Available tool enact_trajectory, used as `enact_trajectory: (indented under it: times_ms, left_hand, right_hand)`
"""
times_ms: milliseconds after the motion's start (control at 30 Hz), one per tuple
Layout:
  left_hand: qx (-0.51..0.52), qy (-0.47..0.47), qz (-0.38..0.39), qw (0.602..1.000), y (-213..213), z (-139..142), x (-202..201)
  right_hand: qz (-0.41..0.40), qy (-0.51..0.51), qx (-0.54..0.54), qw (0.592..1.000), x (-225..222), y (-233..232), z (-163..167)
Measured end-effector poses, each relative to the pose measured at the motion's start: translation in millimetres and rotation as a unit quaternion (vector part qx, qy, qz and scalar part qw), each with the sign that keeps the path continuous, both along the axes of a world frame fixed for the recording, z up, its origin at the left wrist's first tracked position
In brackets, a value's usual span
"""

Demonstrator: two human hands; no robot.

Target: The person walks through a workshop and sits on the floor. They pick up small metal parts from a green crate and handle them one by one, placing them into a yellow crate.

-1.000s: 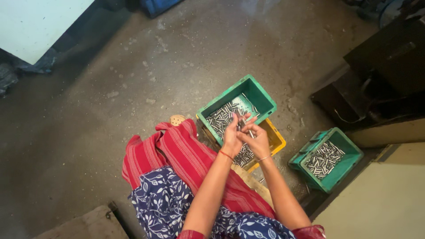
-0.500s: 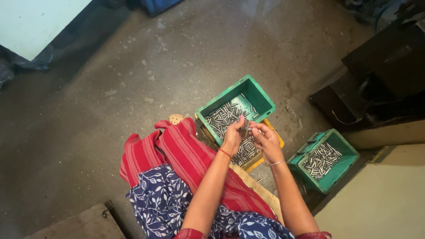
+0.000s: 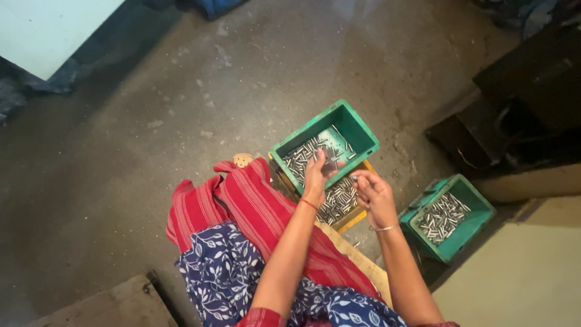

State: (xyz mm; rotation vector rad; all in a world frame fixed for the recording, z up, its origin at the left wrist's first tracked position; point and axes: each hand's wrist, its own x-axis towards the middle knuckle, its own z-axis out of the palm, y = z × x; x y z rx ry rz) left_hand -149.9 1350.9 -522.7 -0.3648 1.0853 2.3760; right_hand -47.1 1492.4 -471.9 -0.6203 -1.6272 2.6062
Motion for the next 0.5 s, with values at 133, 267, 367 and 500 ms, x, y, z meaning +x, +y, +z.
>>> enact_trajectory:
  times_ms: [133, 267, 367, 500]
  left_hand:
    - [0.046, 0.017, 0.002, 0.999, 2.1, 2.0, 2.3]
    - [0.095, 0.027, -0.093, 0.991, 4.8, -12.9, 9.0]
    - [0.15, 0.018, -0.072, 0.986, 4.8, -17.0, 11.9]
    - [0.102, 0.046, -0.092, 0.989, 0.2, -4.8, 11.4]
  right_hand:
    - [0.055, 0.032, -0.165, 0.984, -12.3, 6.4, -12.2]
    - [0.041, -0.029, -0.099, 0.994, -25.4, -11.3, -39.2]
    - [0.011, -0.029, -0.027, 0.999, -30.7, -26.3, -50.1]
    - [-0.015, -0.038, 0.106, 0.993, -28.2, -31.2, -41.4]
